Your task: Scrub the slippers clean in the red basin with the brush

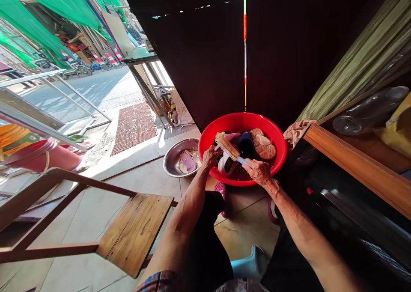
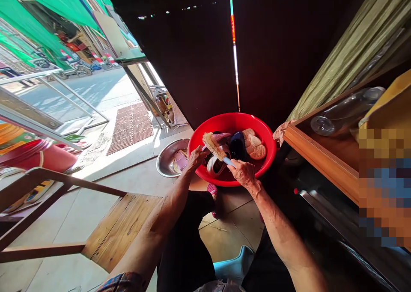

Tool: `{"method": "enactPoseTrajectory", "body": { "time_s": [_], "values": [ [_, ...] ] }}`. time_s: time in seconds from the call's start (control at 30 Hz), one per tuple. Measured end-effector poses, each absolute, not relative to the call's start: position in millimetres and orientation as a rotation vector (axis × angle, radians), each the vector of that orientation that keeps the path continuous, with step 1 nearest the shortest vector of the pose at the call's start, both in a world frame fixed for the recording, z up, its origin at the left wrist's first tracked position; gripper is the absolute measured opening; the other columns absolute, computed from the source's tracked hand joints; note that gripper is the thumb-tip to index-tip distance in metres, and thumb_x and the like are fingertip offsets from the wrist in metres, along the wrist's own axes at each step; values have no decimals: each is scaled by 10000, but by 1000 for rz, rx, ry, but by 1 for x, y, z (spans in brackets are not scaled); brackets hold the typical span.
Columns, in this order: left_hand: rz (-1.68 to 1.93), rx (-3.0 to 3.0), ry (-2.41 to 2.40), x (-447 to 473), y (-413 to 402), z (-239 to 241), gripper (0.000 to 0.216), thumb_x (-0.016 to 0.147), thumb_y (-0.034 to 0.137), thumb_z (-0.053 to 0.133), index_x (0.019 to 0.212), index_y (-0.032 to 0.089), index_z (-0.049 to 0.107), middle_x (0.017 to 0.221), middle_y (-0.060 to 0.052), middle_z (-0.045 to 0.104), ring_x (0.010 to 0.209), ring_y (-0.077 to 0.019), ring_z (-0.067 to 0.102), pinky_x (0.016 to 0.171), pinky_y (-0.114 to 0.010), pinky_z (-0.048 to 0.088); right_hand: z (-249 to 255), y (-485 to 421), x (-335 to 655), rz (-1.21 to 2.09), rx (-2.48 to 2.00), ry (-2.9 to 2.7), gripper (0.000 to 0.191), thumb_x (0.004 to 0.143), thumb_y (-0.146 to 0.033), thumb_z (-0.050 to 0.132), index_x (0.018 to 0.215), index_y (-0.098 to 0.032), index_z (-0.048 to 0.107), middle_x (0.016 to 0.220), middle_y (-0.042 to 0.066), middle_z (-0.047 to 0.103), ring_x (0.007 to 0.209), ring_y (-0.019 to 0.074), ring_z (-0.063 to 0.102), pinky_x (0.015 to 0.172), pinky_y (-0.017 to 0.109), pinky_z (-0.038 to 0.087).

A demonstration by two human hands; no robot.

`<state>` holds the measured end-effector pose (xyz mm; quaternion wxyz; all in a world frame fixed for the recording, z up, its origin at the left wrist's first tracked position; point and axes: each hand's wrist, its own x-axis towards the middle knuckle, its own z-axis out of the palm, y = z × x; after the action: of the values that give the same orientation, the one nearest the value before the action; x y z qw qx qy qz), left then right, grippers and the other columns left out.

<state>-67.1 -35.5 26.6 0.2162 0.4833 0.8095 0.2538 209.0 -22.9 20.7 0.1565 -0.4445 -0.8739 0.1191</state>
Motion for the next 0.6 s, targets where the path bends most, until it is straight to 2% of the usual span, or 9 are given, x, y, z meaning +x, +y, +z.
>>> {"method": "enactPoseTrajectory", "body": {
  "time_s": [0.1,0.2,0.27,0.33,0.43,0.5,0.6],
  "values": [
    [675,1382,2303,-64,-28,22,314,1042,398,633,1229,179,757,956,-74,789,834,-199,722,743,-254,475,25,-23,219,339,-1208,-2487,342,1100,-427,562,1265,-252,805,1109,90,834,953,206,745,710,279,388],
    [629,1446,2366,-60,-21,17,281,1032,300,618,1189,153,800,1057,-131,809,1005,-252,747,796,-275,495,28,-24,222,372,-1120,-2512,375,1103,-444,559,1335,-258,787,1123,90,829,947,197,740,719,274,398],
    [638,1453,2355,-58,-19,16,286,1017,282,625,1178,148,820,1064,-136,811,1018,-263,752,792,-280,506,29,-22,222,372,-1164,-2518,379,1109,-462,543,1317,-266,791,1091,86,824,924,195,732,707,276,385],
    [699,1417,2245,-59,-21,16,309,1006,334,656,1200,168,830,958,-96,802,912,-239,756,743,-267,510,31,-15,222,354,-1319,-2484,365,1112,-465,530,1263,-273,802,1057,83,821,907,199,722,691,283,363],
    [826,1278,2047,-64,-29,20,340,997,381,685,1228,173,824,728,-27,711,700,-180,699,654,-234,497,32,5,224,373,-1557,-2421,350,1111,-451,536,1222,-264,810,1067,94,827,926,211,717,696,299,353],
    [868,1188,1994,-70,-36,23,304,976,335,703,1173,139,826,638,-11,646,624,-158,649,626,-227,491,29,18,225,417,-1698,-2381,372,1115,-451,536,1233,-234,814,1090,122,829,928,221,718,698,313,352],
    [873,1111,1941,-77,-45,26,277,874,180,737,1126,113,827,615,6,624,590,-134,609,633,-225,502,20,28,224,461,-1825,-2316,428,1126,-478,515,1227,-198,822,1111,152,827,916,227,716,682,326,335]
  ]
}}
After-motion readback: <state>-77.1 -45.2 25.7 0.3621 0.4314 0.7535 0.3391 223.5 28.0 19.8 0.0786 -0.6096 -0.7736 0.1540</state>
